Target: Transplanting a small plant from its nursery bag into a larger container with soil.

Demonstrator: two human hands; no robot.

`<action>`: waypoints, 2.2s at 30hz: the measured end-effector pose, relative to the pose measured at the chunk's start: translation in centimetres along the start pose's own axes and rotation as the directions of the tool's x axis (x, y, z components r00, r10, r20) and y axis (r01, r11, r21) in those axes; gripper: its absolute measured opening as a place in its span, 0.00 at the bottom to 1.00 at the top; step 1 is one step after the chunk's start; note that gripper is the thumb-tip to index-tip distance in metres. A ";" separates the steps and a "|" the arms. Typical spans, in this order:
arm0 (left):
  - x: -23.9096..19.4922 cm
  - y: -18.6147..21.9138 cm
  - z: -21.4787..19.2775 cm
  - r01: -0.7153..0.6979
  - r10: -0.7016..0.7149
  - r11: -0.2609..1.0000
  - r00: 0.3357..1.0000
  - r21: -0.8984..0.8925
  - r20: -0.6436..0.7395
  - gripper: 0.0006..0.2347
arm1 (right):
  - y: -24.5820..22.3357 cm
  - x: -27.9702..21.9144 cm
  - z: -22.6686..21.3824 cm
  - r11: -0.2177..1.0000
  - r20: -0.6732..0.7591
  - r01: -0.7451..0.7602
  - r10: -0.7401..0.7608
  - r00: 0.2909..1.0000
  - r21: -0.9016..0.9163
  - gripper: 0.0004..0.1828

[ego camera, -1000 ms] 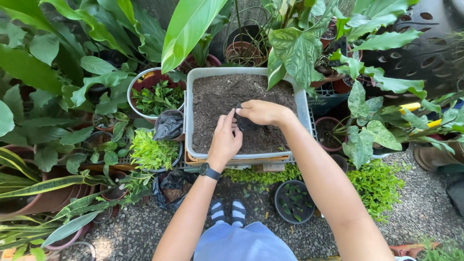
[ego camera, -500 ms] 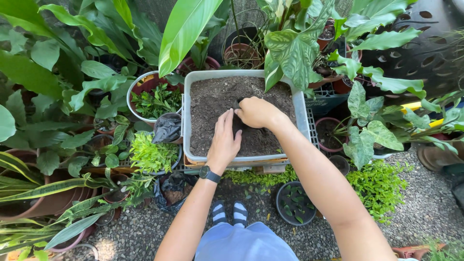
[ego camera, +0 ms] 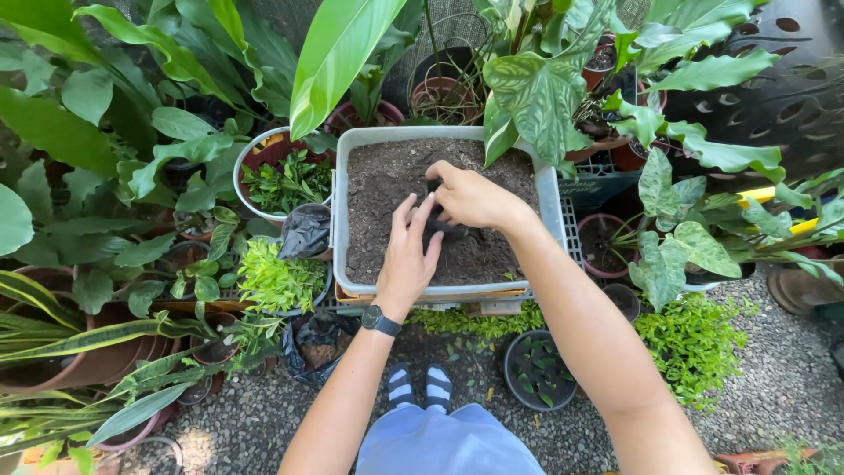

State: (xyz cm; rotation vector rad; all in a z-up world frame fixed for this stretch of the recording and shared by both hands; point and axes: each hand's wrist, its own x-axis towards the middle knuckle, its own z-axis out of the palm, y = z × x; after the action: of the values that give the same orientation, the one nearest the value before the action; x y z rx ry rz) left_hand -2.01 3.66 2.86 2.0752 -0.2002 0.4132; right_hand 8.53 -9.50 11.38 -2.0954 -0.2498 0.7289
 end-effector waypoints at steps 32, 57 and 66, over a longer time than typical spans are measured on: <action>0.0 -0.1 1.2 -0.044 0.052 0.986 0.998 0.158 -0.045 0.14 | 6.4 -6.9 3.0 0.646 0.029 0.259 -0.344 0.939 -0.718 0.21; 0.0 0.1 1.1 -0.005 0.011 0.996 0.998 0.089 -0.061 0.13 | 6.7 -4.0 -6.9 0.735 0.129 0.292 -0.272 0.954 -0.611 0.17; 0.1 0.2 1.1 0.019 -0.013 0.996 0.998 0.083 -0.065 0.12 | 0.4 0.7 -3.8 0.593 0.238 0.486 -0.448 0.862 -0.642 0.15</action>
State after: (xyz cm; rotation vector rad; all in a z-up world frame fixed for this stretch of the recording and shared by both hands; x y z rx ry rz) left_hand -1.75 2.56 2.55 2.1407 -0.1299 0.4851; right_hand 11.25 -12.06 12.46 -2.5193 -1.2292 0.3766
